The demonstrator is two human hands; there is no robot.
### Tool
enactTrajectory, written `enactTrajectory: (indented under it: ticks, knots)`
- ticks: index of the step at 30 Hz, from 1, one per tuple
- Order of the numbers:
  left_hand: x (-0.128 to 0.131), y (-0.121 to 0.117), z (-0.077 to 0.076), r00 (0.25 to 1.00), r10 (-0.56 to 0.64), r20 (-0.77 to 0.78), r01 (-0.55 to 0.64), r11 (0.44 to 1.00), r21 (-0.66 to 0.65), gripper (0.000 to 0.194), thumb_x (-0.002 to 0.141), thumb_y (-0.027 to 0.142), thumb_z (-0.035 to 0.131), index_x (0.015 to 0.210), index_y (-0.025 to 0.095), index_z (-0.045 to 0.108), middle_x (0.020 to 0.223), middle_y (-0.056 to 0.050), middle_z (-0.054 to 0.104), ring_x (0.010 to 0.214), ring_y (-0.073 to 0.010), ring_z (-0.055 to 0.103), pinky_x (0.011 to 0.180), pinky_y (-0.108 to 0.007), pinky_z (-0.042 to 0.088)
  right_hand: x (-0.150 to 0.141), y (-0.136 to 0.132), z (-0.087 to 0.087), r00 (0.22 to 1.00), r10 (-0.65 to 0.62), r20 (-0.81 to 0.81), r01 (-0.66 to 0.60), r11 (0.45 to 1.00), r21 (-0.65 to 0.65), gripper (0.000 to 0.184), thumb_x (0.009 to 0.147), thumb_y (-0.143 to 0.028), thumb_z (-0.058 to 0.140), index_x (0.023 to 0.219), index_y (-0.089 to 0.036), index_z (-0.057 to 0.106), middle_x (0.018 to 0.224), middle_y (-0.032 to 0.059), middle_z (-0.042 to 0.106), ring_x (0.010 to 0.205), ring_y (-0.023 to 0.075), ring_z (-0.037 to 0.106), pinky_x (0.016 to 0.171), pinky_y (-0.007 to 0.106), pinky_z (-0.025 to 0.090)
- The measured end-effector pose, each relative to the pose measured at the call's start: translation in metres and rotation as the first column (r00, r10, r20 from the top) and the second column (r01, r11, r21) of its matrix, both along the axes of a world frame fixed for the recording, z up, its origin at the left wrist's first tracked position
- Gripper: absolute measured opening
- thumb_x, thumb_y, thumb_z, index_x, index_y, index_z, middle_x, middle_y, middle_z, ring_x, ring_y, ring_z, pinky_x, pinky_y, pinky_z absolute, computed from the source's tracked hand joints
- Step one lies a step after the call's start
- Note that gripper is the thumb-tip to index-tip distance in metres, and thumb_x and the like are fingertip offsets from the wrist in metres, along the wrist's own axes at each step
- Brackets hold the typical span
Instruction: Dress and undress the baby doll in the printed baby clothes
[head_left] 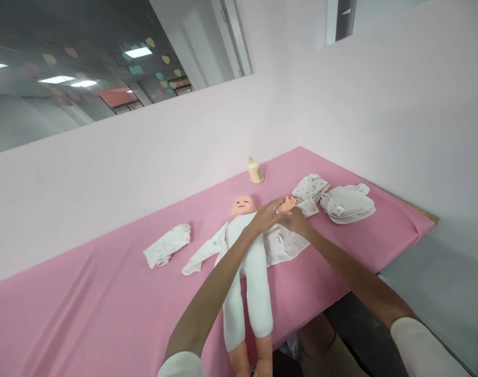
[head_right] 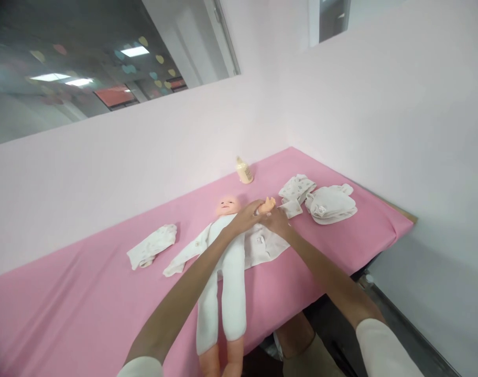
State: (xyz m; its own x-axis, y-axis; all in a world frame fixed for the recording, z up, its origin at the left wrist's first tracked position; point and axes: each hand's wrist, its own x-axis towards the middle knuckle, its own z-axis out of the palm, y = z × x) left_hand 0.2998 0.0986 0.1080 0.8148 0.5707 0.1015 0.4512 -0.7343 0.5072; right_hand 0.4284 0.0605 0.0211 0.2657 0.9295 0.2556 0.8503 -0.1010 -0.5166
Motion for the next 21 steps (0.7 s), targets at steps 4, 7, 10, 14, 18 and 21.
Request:
enactTrajectory:
  ticks: [4, 7, 10, 14, 18, 21]
  knots:
    - [0.001, -0.003, 0.002, 1.0, 0.005, -0.015, -0.005, 1.0, 0.019, 0.041, 0.091, 0.053, 0.046, 0.112, 0.019, 0.056, 0.104, -0.006, 0.063, 0.094, -0.0205, 0.058, 0.084, -0.031, 0.044, -0.025, 0.014, -0.012, 0.999, -0.027, -0.032, 0.024, 0.996, -0.087, 0.039, 0.087, -0.027, 0.056, 0.123, -0.016, 0.06, 0.109, 0.0154, 0.067, 0.104, 0.0309, 0.059, 0.09, 0.04, 0.041]
    - [0.001, -0.001, -0.001, 1.0, 0.01, -0.015, -0.01, 1.0, 0.011, 0.036, 0.091, 0.055, 0.044, 0.094, 0.02, 0.053, 0.093, -0.004, 0.061, 0.086, -0.0185, 0.056, 0.077, -0.029, 0.043, -0.024, 0.016, -0.016, 0.998, -0.049, -0.042, 0.044, 0.993, -0.108, 0.037, 0.087, -0.023, 0.053, 0.123, -0.015, 0.06, 0.11, 0.0161, 0.068, 0.103, 0.0315, 0.061, 0.089, 0.041, 0.041]
    - [0.001, 0.002, -0.007, 1.0, 0.025, -0.007, -0.025, 1.0, -0.002, 0.034, 0.091, 0.054, 0.044, 0.088, 0.02, 0.05, 0.086, -0.002, 0.058, 0.08, -0.017, 0.054, 0.071, -0.028, 0.041, -0.013, 0.012, -0.014, 0.995, -0.083, -0.053, 0.076, 0.991, -0.113, 0.032, 0.089, -0.025, 0.051, 0.118, -0.016, 0.061, 0.105, 0.0142, 0.068, 0.101, 0.0289, 0.062, 0.086, 0.036, 0.042]
    - [0.002, 0.003, -0.013, 0.999, 0.034, -0.03, -0.034, 0.999, -0.018, 0.036, 0.091, 0.055, 0.043, 0.084, 0.02, 0.049, 0.083, -0.001, 0.059, 0.076, -0.0171, 0.055, 0.067, -0.028, 0.039, 0.007, 0.007, -0.004, 0.981, -0.165, -0.102, 0.155, 0.983, -0.098, 0.03, 0.096, -0.031, 0.039, 0.111, -0.016, 0.06, 0.099, 0.0105, 0.069, 0.091, 0.0221, 0.064, 0.071, 0.027, 0.041]
    - [0.005, 0.002, -0.019, 0.992, 0.04, -0.118, -0.042, 0.999, -0.012, 0.036, 0.091, 0.054, 0.043, 0.084, 0.02, 0.054, 0.084, -0.004, 0.063, 0.077, -0.0195, 0.058, 0.067, -0.029, 0.041, 0.019, 0.005, 0.005, 0.965, -0.227, -0.135, 0.22, 0.973, -0.064, 0.026, 0.091, -0.034, 0.049, 0.106, -0.015, 0.058, 0.095, 0.0096, 0.068, 0.087, 0.0218, 0.063, 0.066, 0.027, 0.038]
    - [0.008, 0.002, -0.022, 0.984, 0.036, -0.174, -0.036, 0.999, 0.0, 0.038, 0.092, 0.052, 0.04, 0.088, 0.02, 0.059, 0.086, -0.005, 0.067, 0.079, -0.0209, 0.061, 0.069, -0.029, 0.043, 0.023, 0.005, 0.009, 0.952, -0.26, -0.16, 0.257, 0.966, -0.04, 0.029, 0.087, -0.034, 0.052, 0.109, -0.016, 0.058, 0.097, 0.01, 0.068, 0.089, 0.0229, 0.062, 0.068, 0.027, 0.038]
